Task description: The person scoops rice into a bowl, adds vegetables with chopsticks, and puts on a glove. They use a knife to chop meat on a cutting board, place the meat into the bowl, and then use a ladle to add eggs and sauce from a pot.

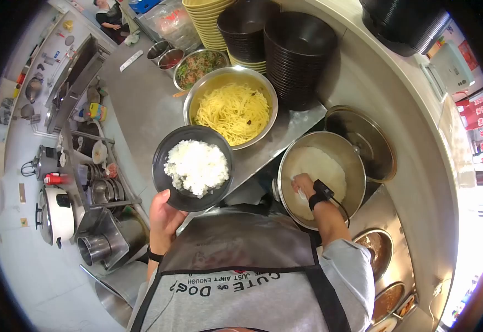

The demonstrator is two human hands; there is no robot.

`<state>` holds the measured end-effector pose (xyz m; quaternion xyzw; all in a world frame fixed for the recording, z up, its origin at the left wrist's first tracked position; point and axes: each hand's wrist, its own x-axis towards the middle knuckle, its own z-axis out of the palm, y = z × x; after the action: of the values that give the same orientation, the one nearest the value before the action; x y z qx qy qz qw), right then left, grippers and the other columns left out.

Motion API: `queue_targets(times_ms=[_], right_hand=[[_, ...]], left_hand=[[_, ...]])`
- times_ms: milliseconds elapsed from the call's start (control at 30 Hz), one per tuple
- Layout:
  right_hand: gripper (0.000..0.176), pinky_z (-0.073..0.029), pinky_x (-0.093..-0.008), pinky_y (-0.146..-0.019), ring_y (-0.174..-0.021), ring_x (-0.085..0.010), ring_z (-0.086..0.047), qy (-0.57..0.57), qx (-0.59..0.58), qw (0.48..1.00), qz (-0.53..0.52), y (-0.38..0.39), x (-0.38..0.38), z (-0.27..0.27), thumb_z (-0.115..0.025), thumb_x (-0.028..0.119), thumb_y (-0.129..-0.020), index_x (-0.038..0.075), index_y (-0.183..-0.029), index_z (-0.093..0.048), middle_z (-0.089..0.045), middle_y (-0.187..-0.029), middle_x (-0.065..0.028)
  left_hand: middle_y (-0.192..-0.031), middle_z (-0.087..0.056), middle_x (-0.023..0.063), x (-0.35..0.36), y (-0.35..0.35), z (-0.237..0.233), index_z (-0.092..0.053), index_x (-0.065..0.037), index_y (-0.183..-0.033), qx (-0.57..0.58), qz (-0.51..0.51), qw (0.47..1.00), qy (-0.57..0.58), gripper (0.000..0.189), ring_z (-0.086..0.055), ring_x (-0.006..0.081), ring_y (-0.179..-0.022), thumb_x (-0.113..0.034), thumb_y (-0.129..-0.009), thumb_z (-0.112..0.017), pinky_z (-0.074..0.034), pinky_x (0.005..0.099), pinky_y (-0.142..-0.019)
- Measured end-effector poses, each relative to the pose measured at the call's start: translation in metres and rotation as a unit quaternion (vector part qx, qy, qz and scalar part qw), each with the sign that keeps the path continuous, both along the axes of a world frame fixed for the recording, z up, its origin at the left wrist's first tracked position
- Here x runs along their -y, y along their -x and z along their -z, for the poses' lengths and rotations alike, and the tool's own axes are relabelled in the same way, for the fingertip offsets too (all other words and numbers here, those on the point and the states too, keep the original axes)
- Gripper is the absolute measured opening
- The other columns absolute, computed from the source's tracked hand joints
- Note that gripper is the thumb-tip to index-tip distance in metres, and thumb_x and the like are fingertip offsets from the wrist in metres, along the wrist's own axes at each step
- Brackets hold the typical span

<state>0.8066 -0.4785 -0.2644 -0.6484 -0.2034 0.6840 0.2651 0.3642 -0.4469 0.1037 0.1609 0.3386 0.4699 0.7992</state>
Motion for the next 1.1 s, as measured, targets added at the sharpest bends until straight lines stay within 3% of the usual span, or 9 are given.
queue_targets(times_ms=[33, 67, 367, 633, 900, 967, 1000, 1033, 1100], right_hand=[[0.026, -0.032, -0.0344, -0.038, -0.04, -0.0201, -0.045, 0.002, -0.018, 0.998, 0.055, 0.006, -0.01, 0.003, -0.048, 0.011, -0.09, 0.004, -0.065, -0.049, -0.053, -0.058, -0.0107], [0.022, -0.03, -0.0347, -0.036, -0.04, -0.0201, -0.043, 0.017, 0.118, 0.993, -0.008, -0.001, -0.016, 0.023, -0.046, 0.007, -0.088, 0.001, -0.067, -0.047, -0.05, -0.057, -0.0114], [0.022, -0.032, -0.0308, -0.036, -0.041, -0.0168, -0.042, 0.001, 0.083, 0.983, 0.167, -0.005, 0.007, -0.067, -0.052, 0.017, -0.096, -0.002, -0.083, -0.05, -0.053, -0.064, -0.011], [0.02, -0.03, -0.0284, -0.037, -0.042, -0.012, -0.04, -0.019, 0.066, 0.971, 0.228, -0.009, 0.078, -0.173, -0.052, 0.02, -0.097, 0.003, -0.086, -0.05, -0.05, -0.061, -0.0048], [0.018, -0.038, -0.0311, -0.041, -0.043, -0.0161, -0.047, -0.119, 0.235, 0.929, 0.262, 0.013, 0.142, -0.284, -0.052, 0.021, -0.097, 0.005, -0.089, -0.052, -0.053, -0.061, -0.004], [0.018, -0.046, -0.0387, -0.052, -0.053, -0.0277, -0.058, -0.232, 0.523, 0.806, 0.149, 0.027, 0.153, -0.298, -0.053, 0.02, -0.095, 0.003, -0.092, -0.051, -0.059, -0.066, -0.0135], [0.019, -0.049, -0.0452, -0.064, -0.067, -0.0374, -0.063, -0.197, 0.552, 0.797, 0.143, 0.044, 0.151, -0.317, -0.052, 0.02, -0.095, 0.001, -0.097, -0.051, -0.062, -0.072, -0.0198], [0.015, -0.049, -0.0495, -0.068, -0.076, -0.0408, -0.062, -0.178, 0.652, 0.731, 0.094, 0.056, 0.153, -0.319, -0.051, 0.018, -0.094, 0.005, -0.102, -0.053, -0.063, -0.08, -0.0198], [0.015, -0.048, -0.0509, -0.072, -0.083, -0.0407, -0.062, -0.203, 0.711, 0.673, 0.037, 0.065, 0.155, -0.313, -0.052, 0.016, -0.092, 0.008, -0.104, -0.055, -0.064, -0.088, -0.019]], left_hand=[[-0.133, -0.056, 0.0165, 0.0, -0.001, -0.003, -0.045, 0.003, -0.135, -0.005, -0.002, 1.0, -0.005, 0.058, -0.056, 0.0313, -0.12, -0.024, -0.086, -0.058, -0.044, 0.0473, -0.103], [-0.133, -0.056, 0.0159, -0.001, -0.002, -0.006, -0.045, 0.003, -0.136, -0.003, 0.014, 1.0, -0.005, 0.058, -0.055, 0.031, -0.122, -0.025, -0.087, -0.058, -0.042, 0.0476, -0.104], [-0.138, -0.051, 0.0172, -0.026, -0.026, -0.012, -0.041, 0.0, -0.139, 0.052, 0.152, 0.987, -0.016, 0.051, -0.05, 0.0328, -0.127, -0.016, -0.092, -0.052, -0.038, 0.0534, -0.107], [-0.139, -0.049, 0.0141, -0.055, -0.082, 0.056, -0.04, -0.009, -0.14, 0.074, 0.378, 0.918, 0.095, 0.055, -0.049, 0.0365, -0.127, -0.018, -0.09, -0.064, -0.041, 0.0625, -0.101], [-0.142, -0.045, 0.013, -0.04, -0.198, 0.126, -0.039, -0.009, -0.135, 0.088, 0.482, 0.86, 0.138, 0.048, -0.048, 0.0432, -0.126, -0.02, -0.094, -0.062, -0.035, 0.0707, -0.101], [-0.142, -0.044, 0.0142, -0.034, -0.222, 0.131, -0.032, -0.013, -0.139, 0.081, 0.483, 0.86, 0.145, 0.057, -0.048, 0.0416, -0.127, -0.016, -0.093, -0.064, -0.037, 0.0708, -0.1], [-0.142, -0.044, 0.0147, -0.032, -0.232, 0.134, -0.031, -0.014, -0.14, 0.103, 0.489, 0.855, 0.138, 0.058, -0.048, 0.0416, -0.127, -0.015, -0.092, -0.064, -0.037, 0.0703, -0.1], [-0.142, -0.043, 0.0151, -0.029, -0.241, 0.137, -0.029, -0.014, -0.141, 0.125, 0.493, 0.851, 0.132, 0.059, -0.048, 0.0416, -0.127, -0.014, -0.092, -0.064, -0.038, 0.0698, -0.1], [-0.143, -0.042, 0.0152, -0.023, -0.253, 0.131, -0.029, -0.015, -0.141, 0.144, 0.492, 0.85, 0.124, 0.06, -0.048, 0.0416, -0.127, -0.012, -0.093, -0.063, -0.039, 0.0692, -0.1]])
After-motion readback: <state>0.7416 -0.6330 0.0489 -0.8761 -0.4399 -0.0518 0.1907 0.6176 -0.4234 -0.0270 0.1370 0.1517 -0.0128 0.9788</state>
